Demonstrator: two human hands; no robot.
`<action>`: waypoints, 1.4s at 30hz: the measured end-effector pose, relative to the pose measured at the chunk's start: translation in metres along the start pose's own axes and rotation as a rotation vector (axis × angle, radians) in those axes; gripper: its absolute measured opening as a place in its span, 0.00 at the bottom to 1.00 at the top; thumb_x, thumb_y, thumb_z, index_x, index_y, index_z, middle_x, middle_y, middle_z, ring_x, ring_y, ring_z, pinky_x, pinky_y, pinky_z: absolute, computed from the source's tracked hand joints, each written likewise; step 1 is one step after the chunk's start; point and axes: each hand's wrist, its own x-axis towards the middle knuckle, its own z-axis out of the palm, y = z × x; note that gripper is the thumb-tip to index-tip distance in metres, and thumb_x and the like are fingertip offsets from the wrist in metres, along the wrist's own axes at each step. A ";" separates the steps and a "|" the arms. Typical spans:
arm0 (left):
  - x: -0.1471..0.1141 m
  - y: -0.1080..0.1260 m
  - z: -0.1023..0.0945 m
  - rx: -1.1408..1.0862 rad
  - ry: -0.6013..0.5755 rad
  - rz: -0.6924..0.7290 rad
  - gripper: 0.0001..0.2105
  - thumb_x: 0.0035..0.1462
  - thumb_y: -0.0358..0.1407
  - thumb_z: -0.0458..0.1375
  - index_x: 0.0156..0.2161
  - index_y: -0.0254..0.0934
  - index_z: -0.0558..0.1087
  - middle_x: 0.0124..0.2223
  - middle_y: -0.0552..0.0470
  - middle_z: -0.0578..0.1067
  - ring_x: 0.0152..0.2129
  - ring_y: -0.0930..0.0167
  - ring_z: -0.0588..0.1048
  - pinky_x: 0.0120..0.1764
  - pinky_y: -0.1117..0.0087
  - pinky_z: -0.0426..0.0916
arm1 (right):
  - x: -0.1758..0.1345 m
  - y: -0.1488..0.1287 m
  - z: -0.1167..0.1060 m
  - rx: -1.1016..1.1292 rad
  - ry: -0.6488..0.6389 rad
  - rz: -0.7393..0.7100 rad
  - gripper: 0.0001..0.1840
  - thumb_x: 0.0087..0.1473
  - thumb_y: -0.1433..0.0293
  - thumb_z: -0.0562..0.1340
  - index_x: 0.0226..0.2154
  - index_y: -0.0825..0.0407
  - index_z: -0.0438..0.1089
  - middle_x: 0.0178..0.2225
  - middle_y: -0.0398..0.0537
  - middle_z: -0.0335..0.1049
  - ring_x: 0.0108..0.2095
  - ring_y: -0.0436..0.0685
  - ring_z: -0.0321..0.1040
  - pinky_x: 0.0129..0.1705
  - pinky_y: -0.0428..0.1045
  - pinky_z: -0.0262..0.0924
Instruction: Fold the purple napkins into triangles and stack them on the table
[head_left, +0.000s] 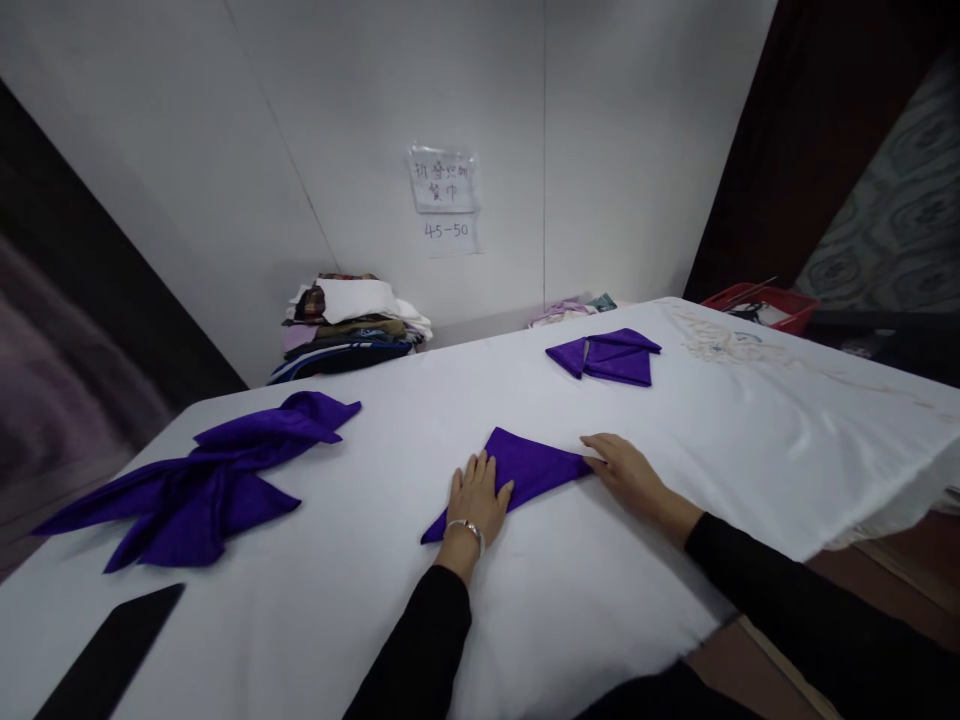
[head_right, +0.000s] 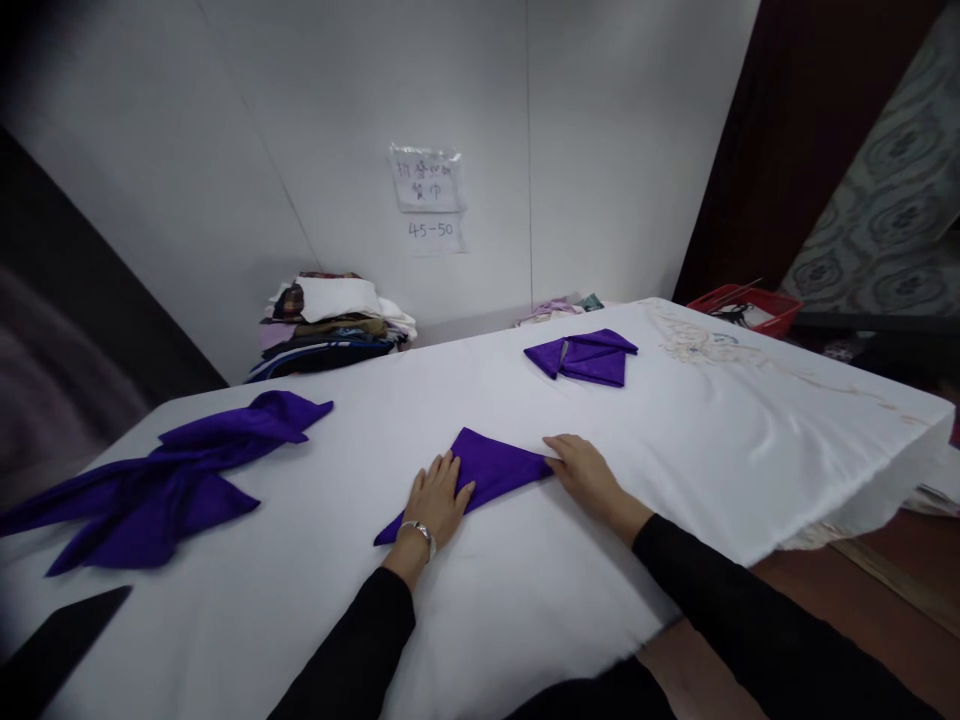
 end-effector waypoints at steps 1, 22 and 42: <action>0.000 0.000 0.000 0.007 0.004 0.001 0.28 0.60 0.47 0.37 0.60 0.33 0.52 0.64 0.46 0.50 0.61 0.64 0.46 0.59 0.56 0.44 | -0.001 -0.015 0.003 0.023 -0.014 -0.065 0.21 0.58 0.63 0.50 0.53 0.50 0.61 0.50 0.53 0.65 0.51 0.60 0.59 0.53 0.57 0.52; -0.001 0.000 0.006 -0.020 0.022 -0.008 0.28 0.59 0.47 0.37 0.60 0.34 0.52 0.64 0.47 0.50 0.60 0.64 0.46 0.59 0.56 0.43 | -0.008 0.017 0.013 -0.134 -0.381 -0.156 0.36 0.57 0.50 0.45 0.62 0.50 0.39 0.63 0.52 0.39 0.62 0.59 0.36 0.60 0.62 0.31; -0.006 0.001 0.008 -0.006 -0.012 -0.003 0.29 0.59 0.45 0.35 0.62 0.32 0.46 0.65 0.48 0.48 0.61 0.65 0.43 0.60 0.57 0.41 | 0.056 -0.071 0.075 -0.009 -0.478 -0.362 0.39 0.56 0.47 0.41 0.62 0.54 0.39 0.63 0.53 0.38 0.62 0.60 0.32 0.60 0.60 0.28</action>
